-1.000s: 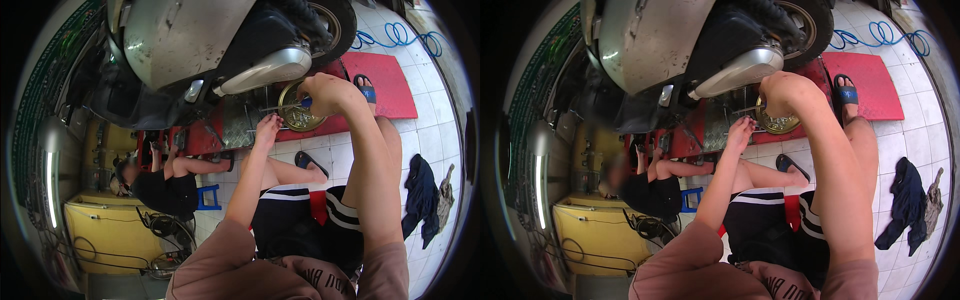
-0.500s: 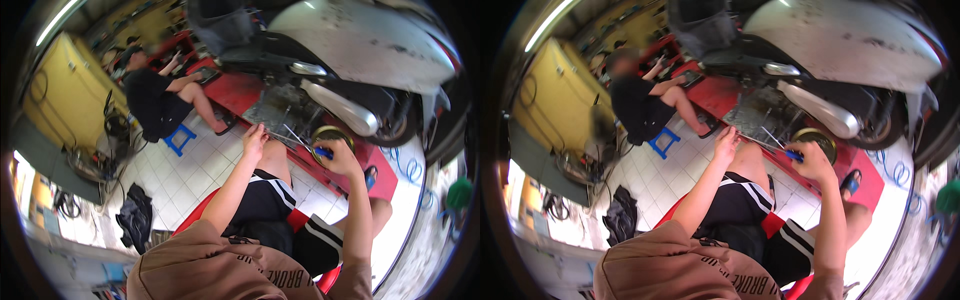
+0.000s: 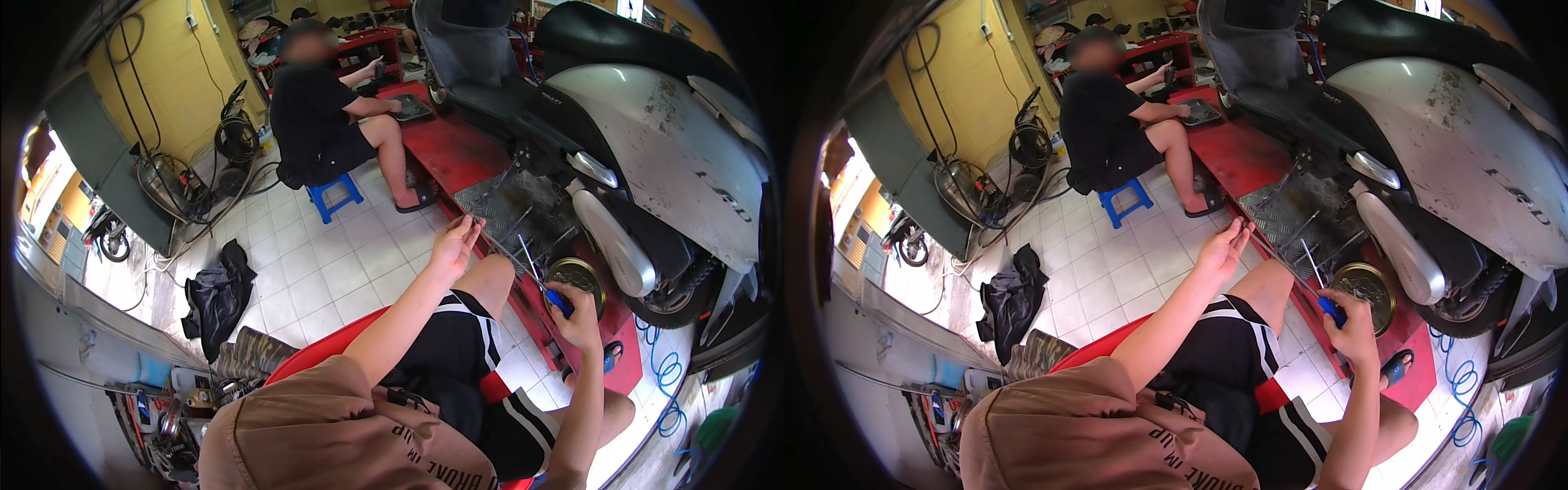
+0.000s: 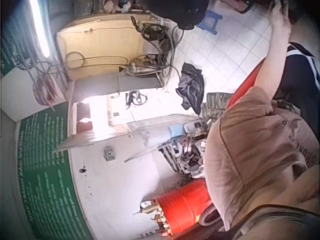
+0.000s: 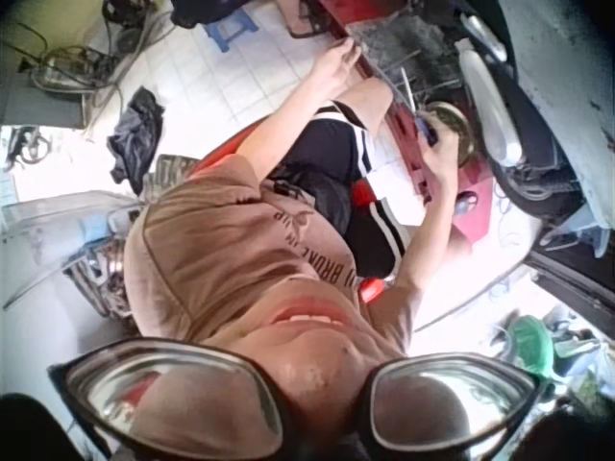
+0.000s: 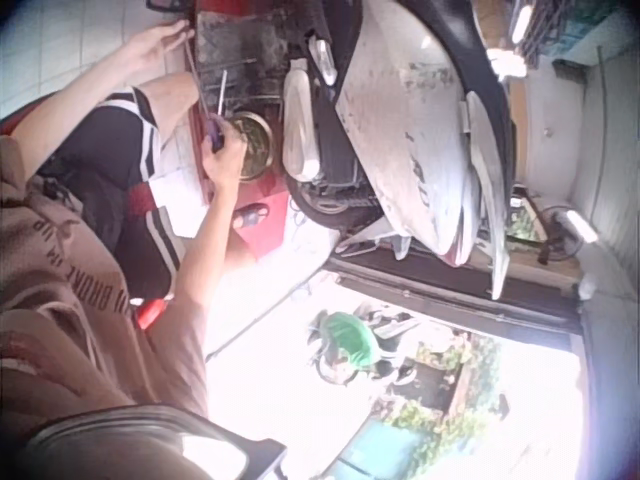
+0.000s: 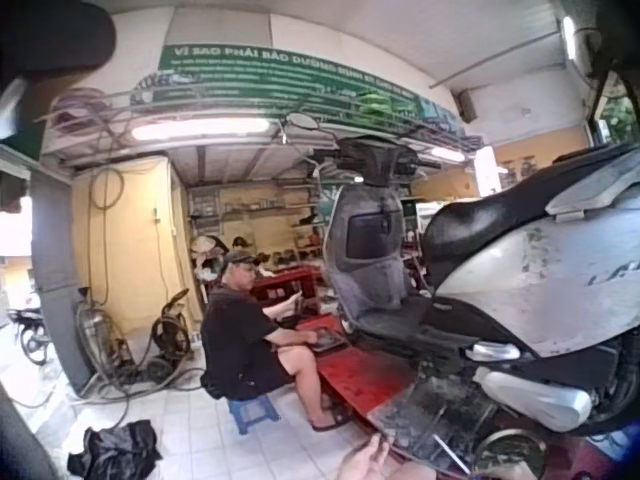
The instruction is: The person is working on the underside of a white motorcycle, using a blue-handled screwdriver to adjust components near the engine. They also use a T-handle wrench to tighten or loosen bolts on the motorcycle's frame.
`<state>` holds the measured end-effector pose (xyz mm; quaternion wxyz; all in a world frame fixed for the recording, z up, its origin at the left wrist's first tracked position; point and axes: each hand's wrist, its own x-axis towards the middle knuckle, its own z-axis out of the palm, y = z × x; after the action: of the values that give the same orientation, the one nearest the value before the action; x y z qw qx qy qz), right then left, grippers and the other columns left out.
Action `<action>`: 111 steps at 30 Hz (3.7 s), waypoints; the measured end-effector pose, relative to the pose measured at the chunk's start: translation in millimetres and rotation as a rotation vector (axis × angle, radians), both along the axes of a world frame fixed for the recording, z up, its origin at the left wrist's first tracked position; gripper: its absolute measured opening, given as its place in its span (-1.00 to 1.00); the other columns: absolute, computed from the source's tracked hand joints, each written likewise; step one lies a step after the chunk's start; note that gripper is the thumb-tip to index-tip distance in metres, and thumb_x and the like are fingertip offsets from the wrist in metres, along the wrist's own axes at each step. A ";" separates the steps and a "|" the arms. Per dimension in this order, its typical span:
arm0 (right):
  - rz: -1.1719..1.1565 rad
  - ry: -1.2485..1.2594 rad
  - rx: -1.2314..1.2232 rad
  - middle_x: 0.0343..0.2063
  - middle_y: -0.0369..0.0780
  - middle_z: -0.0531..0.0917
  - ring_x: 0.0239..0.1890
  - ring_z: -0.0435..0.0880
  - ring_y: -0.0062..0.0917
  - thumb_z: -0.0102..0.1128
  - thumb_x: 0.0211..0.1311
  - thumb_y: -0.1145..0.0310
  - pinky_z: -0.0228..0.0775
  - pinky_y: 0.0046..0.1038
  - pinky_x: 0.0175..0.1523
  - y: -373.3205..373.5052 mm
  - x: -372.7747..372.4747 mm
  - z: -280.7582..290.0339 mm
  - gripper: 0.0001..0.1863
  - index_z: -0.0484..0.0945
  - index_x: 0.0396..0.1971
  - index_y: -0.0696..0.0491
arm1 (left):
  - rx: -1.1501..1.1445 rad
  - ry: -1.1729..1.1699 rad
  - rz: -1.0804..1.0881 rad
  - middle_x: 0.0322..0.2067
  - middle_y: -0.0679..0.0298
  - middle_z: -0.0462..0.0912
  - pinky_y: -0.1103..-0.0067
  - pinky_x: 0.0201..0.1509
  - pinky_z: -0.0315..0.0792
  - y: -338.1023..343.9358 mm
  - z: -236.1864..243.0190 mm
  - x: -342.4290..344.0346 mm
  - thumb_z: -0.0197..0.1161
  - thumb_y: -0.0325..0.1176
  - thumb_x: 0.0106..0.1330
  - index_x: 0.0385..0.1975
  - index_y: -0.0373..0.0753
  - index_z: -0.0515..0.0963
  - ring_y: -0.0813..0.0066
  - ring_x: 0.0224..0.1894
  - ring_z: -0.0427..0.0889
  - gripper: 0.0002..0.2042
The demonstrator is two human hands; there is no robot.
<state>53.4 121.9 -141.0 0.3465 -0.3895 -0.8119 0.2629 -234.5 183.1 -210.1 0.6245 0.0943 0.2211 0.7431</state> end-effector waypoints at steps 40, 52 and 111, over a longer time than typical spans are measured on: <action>-0.929 0.215 0.251 -0.57 -0.21 0.57 -0.52 0.57 -0.36 0.08 -0.16 0.55 0.38 -0.49 -0.38 -141.4 97.3 59.2 -0.90 0.55 -0.55 0.13 | 0.492 0.914 -0.390 -0.37 0.18 0.67 0.63 -0.45 0.53 43.0 105.8 396.8 0.17 -0.49 0.30 -0.14 -0.38 0.49 0.44 -0.40 0.71 -0.82; -0.895 0.274 0.418 -0.59 -0.20 0.53 -0.59 0.54 -0.36 0.10 -0.17 0.64 0.34 -0.46 -0.46 -83.1 114.5 23.4 -0.91 0.50 -0.59 0.15 | 0.539 1.122 -0.727 -0.50 0.19 0.59 0.61 -0.66 0.35 68.6 107.7 415.9 0.15 -0.37 0.30 0.27 -0.17 0.13 0.44 -0.59 0.61 -0.45; 0.434 1.641 -0.246 -0.23 -0.24 0.50 -0.23 0.44 -0.56 0.05 0.34 0.10 0.39 -0.60 -0.26 -13.3 108.1 -1.9 -0.58 0.39 -0.04 0.16 | 0.086 0.187 -1.256 -0.39 0.28 0.52 0.79 -0.56 0.26 -101.4 124.6 257.2 -0.12 -0.02 0.48 -0.13 -0.39 0.45 0.71 -0.48 0.41 -0.54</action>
<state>161.5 108.6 -142.9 0.7215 0.0533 -0.3265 0.6083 22.7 81.7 -85.5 0.9150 0.2953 0.1473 0.2321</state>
